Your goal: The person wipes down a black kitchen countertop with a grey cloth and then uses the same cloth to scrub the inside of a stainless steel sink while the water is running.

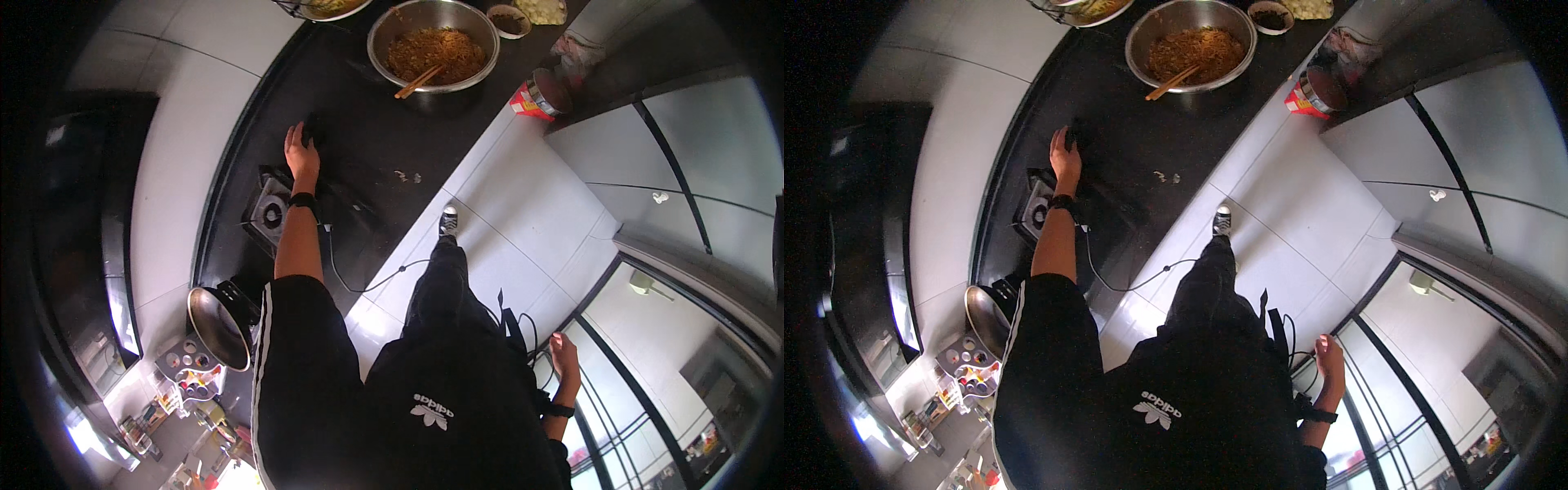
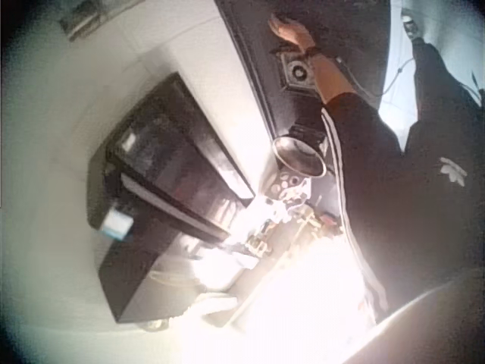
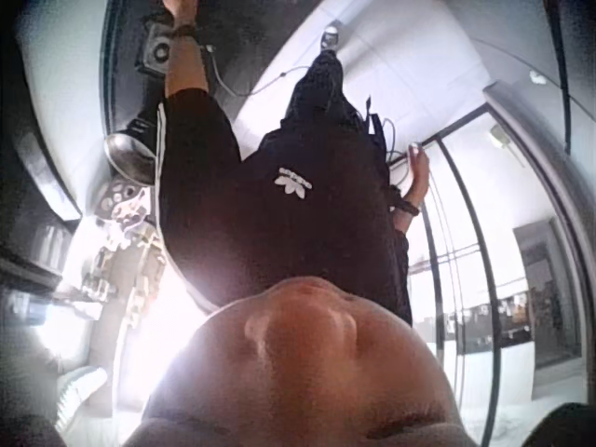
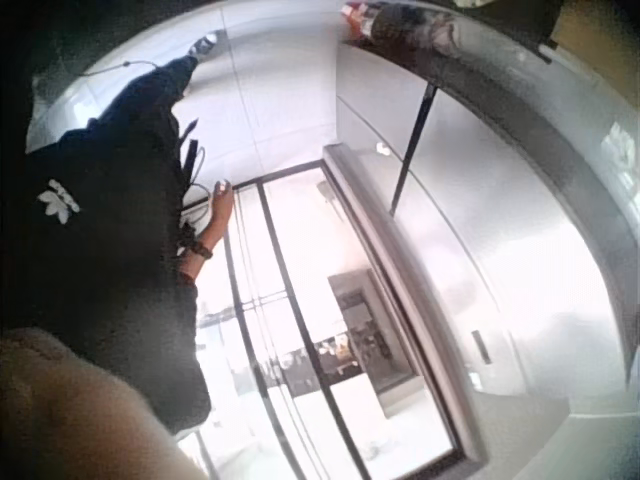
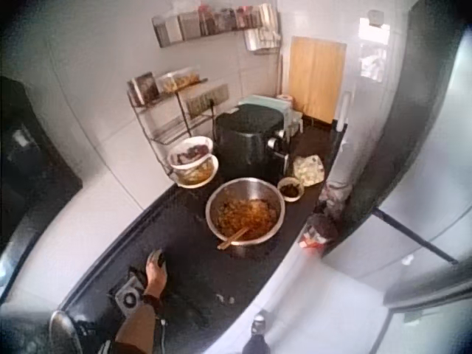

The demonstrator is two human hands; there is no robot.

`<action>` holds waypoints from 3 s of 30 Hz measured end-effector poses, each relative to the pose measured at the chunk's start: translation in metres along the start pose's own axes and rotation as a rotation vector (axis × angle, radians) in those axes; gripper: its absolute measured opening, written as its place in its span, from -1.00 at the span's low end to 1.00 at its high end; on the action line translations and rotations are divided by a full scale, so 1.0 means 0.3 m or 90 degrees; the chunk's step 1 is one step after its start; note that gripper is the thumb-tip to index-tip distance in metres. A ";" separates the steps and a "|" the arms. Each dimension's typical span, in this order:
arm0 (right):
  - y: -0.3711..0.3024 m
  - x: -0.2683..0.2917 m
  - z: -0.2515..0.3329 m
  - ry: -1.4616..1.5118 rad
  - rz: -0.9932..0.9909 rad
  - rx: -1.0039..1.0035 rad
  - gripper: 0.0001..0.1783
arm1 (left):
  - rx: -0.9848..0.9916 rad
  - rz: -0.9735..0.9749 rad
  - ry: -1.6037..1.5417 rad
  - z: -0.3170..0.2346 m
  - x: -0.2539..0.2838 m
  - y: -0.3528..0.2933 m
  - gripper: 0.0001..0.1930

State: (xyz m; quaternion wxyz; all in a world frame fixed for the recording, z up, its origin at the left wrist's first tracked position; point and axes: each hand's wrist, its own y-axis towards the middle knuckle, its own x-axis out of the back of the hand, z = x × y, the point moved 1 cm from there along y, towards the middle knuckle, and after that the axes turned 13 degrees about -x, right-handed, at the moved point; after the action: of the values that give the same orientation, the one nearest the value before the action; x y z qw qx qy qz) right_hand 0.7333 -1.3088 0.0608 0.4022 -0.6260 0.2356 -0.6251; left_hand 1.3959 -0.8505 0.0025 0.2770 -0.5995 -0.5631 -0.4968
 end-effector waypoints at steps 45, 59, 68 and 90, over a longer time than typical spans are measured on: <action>0.618 0.773 -0.001 -0.159 -0.047 0.299 -0.57 | 0.495 -0.220 0.130 -0.324 0.031 -1.282 -0.62; 0.584 0.724 -0.228 -0.110 -0.090 0.175 -0.57 | 0.184 -0.072 0.121 -0.702 -0.238 -0.736 -0.74; 0.405 0.537 -0.277 -0.042 -0.016 0.063 -0.57 | -0.270 0.115 0.015 -0.985 -0.411 -0.577 -0.76; 0.390 0.547 -0.347 -0.002 -0.024 0.056 -0.69 | 0.212 -0.078 0.167 -0.470 -0.270 -0.445 -0.54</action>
State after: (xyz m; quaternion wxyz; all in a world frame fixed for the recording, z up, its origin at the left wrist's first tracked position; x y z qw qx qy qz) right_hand 0.6741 -1.5276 0.0537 0.4176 -0.6130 0.1956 -0.6416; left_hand 1.2394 -0.9801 -0.0517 0.4123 -0.4400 -0.6320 -0.4869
